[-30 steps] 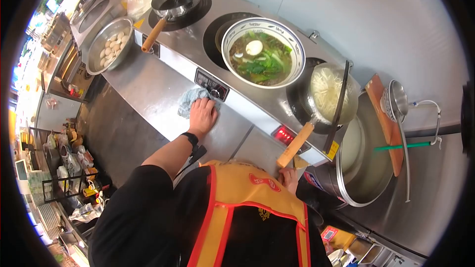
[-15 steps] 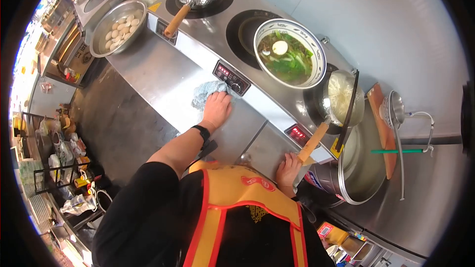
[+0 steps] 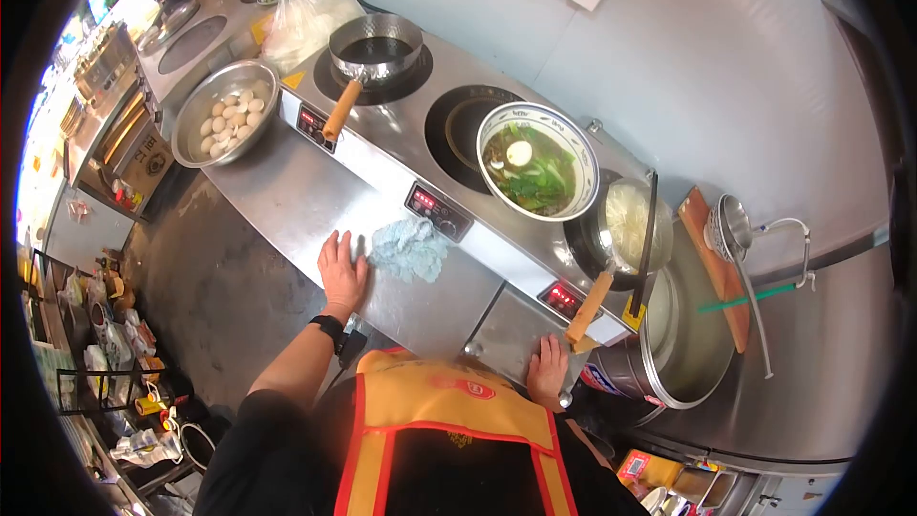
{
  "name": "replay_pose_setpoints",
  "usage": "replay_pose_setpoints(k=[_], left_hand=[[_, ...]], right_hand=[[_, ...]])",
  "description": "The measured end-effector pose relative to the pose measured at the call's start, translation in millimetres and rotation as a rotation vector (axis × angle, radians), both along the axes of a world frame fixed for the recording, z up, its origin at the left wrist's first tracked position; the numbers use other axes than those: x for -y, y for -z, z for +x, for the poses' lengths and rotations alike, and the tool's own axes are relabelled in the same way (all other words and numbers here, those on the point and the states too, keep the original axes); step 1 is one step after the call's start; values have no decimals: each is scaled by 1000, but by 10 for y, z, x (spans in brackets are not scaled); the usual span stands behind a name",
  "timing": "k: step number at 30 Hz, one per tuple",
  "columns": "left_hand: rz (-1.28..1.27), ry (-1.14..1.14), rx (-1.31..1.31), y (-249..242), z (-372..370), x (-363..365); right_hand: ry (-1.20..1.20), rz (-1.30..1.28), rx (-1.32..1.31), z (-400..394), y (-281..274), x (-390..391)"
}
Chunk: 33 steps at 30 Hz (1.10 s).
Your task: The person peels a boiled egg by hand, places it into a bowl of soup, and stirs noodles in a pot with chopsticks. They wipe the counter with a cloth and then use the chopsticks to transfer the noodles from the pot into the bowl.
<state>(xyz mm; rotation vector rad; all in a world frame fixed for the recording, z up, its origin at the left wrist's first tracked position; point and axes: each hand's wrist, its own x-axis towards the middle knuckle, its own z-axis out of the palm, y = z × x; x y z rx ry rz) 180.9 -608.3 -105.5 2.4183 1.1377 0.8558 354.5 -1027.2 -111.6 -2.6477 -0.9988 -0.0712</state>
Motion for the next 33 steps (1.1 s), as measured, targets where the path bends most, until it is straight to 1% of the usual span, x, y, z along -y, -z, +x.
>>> replay_pose_setpoints(k=[2, 4, 5, 7, 8, 9, 10, 11, 13, 15, 17, 18, 20, 21, 23, 24, 25, 28, 29, 30, 32, 33], left_hand=[[-11, -45, 1, 20, -51, -116], [-10, 1, -123, 3, -83, -109], [22, 10, -135, -17, -72, -95], [43, 6, -110, -10, -75, -96], [30, 11, -102, 10, -76, -103], [50, 7, -99, -2, -69, -94], [43, 30, -96, 5, -62, -95], [42, 37, -97, 15, -74, -125], [84, 20, -51, 24, -82, -122], [25, 34, -54, -56, -92, -109], [33, 20, -56, -63, -92, -92], [44, -13, -54, -64, -102, -84], [81, 9, -81, -68, -103, -90], [93, -10, -76, -78, -100, -87], [74, 10, -78, -101, -115, -81], [100, 4, -72, -66, -121, -87], [108, -11, -66, -57, -125, -101], [94, -4, -67, -43, -141, -83], [78, 9, -59, -63, -146, -80], [65, 23, -53, -73, -152, -75], [68, 21, -44, -46, -152, -75], [74, 26, -39, -40, -149, -83]], right_hand=[[-1, 17, 3, -22, -37, -11], [0, 24, 11, -33, -48, -21], [-10, 35, 17, -21, -36, -18], [-16, 29, 18, -7, -15, 9], [-46, 21, 84, -13, -28, 13], [-70, 34, 83, -30, -47, 38], [-85, 24, 136, -34, -55, 55], [-114, 24, 186, -6, -21, 32], [-165, 16, 255, 129, 280, 165], [-188, -23, 241, 235, 431, 247], [-70, -17, 234, 201, 463, 224], [-101, -1, 237, 275, 508, 287], [-421, -100, 850, 480, 612, 382], [-432, -81, 859, 490, 555, 371], [-346, -107, 728, 364, 229, 218], [-357, -90, 737, 462, 315, 172], [-437, -137, 856, 575, 396, 197], [-679, -306, 1209, 1064, 880, 622], [-759, -368, 1324, 1148, 918, 689], [-767, -367, 1329, 1188, 879, 664], [-623, -288, 1128, 1082, 865, 668], [-551, -248, 1027, 924, 762, 575]])
